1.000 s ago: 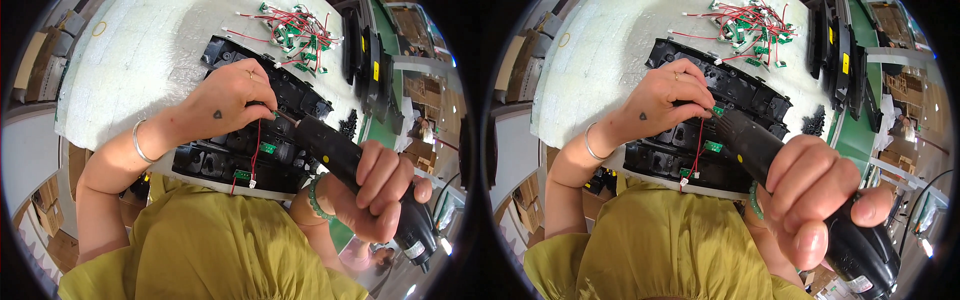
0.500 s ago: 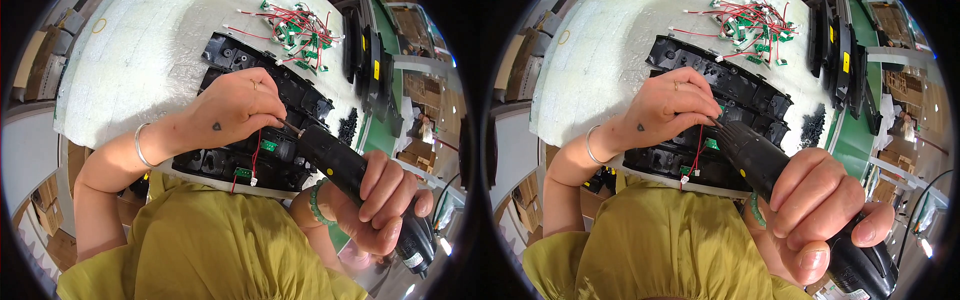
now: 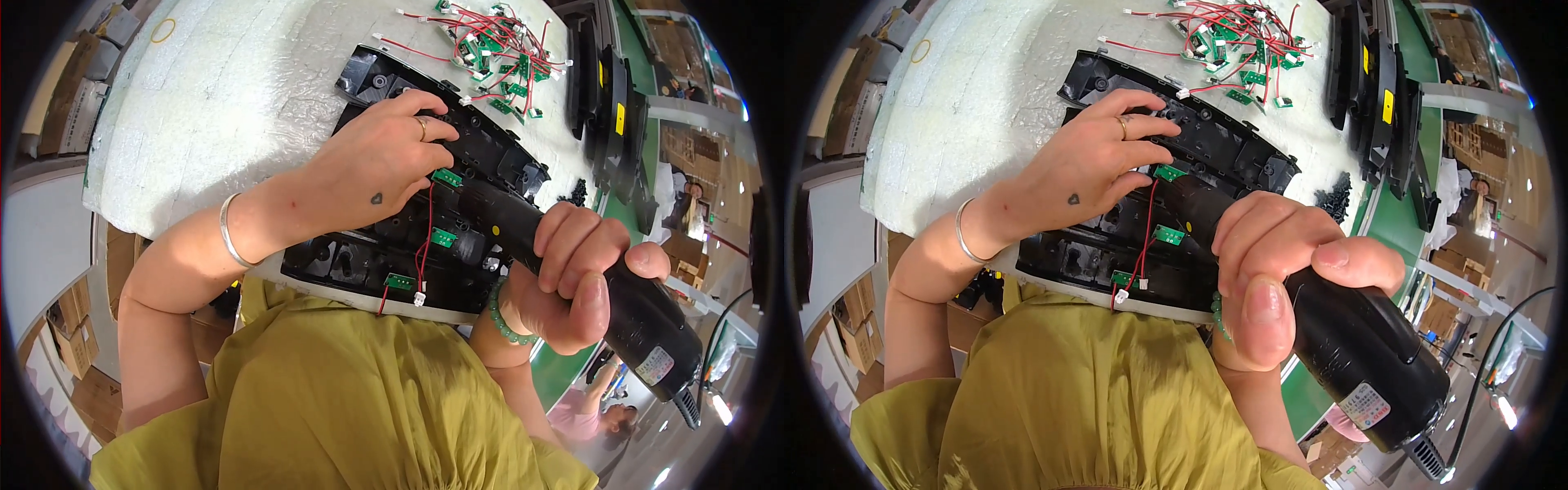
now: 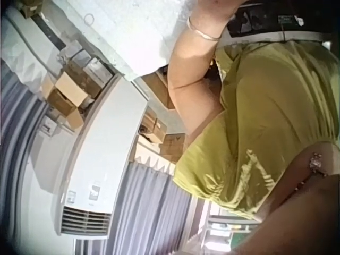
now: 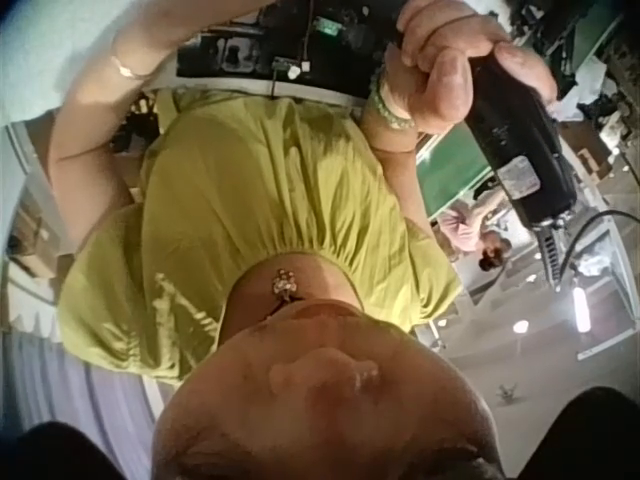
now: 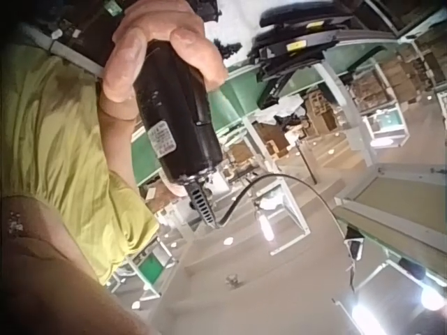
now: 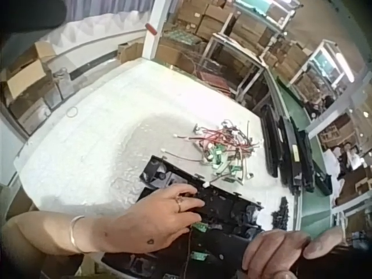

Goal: Assembling electrical components and circuit boards into plastic housings using an electric screwdriver.

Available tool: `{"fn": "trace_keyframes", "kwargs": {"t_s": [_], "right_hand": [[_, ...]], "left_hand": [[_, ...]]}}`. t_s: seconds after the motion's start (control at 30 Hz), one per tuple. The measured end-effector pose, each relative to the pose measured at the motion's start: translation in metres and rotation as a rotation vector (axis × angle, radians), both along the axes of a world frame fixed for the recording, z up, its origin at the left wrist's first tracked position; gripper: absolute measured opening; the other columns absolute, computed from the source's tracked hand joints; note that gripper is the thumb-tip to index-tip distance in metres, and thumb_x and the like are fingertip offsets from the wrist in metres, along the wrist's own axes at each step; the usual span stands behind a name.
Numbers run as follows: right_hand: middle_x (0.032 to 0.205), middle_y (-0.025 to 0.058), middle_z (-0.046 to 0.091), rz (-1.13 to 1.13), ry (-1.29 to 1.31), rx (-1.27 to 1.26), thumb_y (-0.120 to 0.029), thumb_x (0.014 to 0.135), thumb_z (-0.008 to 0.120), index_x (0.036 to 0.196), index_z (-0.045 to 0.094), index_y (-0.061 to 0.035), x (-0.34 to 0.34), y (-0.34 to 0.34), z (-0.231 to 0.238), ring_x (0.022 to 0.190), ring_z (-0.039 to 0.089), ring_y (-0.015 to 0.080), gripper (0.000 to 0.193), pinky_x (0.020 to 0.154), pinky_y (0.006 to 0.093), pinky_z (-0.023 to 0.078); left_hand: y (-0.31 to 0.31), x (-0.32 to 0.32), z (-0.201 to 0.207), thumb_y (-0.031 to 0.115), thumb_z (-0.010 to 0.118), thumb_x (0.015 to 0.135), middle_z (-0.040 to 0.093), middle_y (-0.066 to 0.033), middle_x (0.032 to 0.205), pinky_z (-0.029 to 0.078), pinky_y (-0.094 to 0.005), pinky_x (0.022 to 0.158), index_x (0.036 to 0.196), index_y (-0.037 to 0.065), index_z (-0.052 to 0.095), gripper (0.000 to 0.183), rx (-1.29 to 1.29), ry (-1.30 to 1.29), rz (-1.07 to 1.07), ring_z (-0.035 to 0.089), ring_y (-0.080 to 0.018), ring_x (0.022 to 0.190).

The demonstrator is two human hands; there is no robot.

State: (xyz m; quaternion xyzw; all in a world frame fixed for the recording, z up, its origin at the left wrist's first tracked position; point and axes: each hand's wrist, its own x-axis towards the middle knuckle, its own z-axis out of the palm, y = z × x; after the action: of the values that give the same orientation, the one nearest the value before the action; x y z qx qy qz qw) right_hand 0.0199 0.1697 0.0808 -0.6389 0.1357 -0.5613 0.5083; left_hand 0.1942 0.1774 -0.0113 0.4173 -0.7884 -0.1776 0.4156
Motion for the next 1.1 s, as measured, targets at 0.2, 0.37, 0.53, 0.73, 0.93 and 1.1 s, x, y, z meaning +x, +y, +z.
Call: {"fn": "trace_keyframes", "kwargs": {"t_s": [0.2,0.37,0.53,0.73,0.93,1.1], "right_hand": [[0.06,0.0007,0.045,0.051,0.083,-0.041,-0.005,0.08,0.057,0.107,0.042,-0.0119,0.003,-0.001,0.0,0.046,0.043,0.0124,0.032,0.049,0.0287,0.037],[0.062,0.0013,0.045,0.116,0.243,-0.115,-0.005,0.079,0.056,0.097,0.039,-0.0109,0.006,0.0,0.007,0.047,0.043,0.0116,0.025,0.05,0.0282,0.036],[0.06,0.0022,0.046,0.099,0.242,-0.145,-0.005,0.078,0.06,0.096,0.039,-0.0108,0.015,0.001,-0.002,0.046,0.044,0.0133,0.028,0.048,0.0298,0.038],[0.059,0.0022,0.045,0.071,0.238,-0.156,-0.005,0.077,0.062,0.092,0.037,-0.0116,0.014,0.0,-0.003,0.045,0.044,0.0142,0.03,0.048,0.0296,0.039],[0.061,0.0012,0.045,0.067,0.177,-0.08,-0.004,0.078,0.057,0.108,0.04,-0.0111,-0.004,-0.005,0.011,0.048,0.043,0.013,0.035,0.051,0.0302,0.039],[0.059,0.0038,0.045,-0.327,-0.04,-0.136,-0.007,0.079,0.053,0.109,0.044,-0.0064,-0.077,-0.011,0.032,0.045,0.039,0.0136,0.031,0.048,0.0292,0.038]], "left_hand": [[0.001,-0.002,-0.002,0.001,0.069,0.066,0.06,-0.0091,0.11,0.047,-0.0385,0.087,0.087,0.003,0.063,0.022,-0.009,0.002,0.02,0.05,-0.0312,0.109],[-0.002,-0.004,-0.002,0.001,0.068,0.066,0.06,-0.0092,0.109,0.047,-0.0376,0.083,0.086,0.003,0.064,0.02,0.012,0.01,0.005,0.053,-0.0296,0.103],[0.001,-0.001,-0.005,0.001,0.069,0.066,0.06,-0.0094,0.109,0.047,-0.0374,0.083,0.086,0.003,0.064,0.021,0.028,-0.016,0.03,0.053,-0.029,0.102],[0.0,-0.004,-0.007,0.001,0.069,0.065,0.06,-0.0098,0.11,0.047,-0.0381,0.083,0.086,0.003,0.064,0.022,0.019,-0.008,0.02,0.053,-0.0296,0.101],[-0.006,-0.004,0.0,-0.002,0.069,0.064,0.06,-0.0103,0.111,0.046,-0.0396,0.084,0.089,0.003,0.062,0.025,0.013,0.006,-0.042,0.054,-0.0328,0.1],[-0.002,-0.003,0.007,-0.004,0.069,0.065,0.06,-0.0085,0.113,0.046,-0.0378,0.085,0.089,0.002,0.062,0.026,0.049,-0.053,-0.025,0.054,-0.0309,0.101]]}}
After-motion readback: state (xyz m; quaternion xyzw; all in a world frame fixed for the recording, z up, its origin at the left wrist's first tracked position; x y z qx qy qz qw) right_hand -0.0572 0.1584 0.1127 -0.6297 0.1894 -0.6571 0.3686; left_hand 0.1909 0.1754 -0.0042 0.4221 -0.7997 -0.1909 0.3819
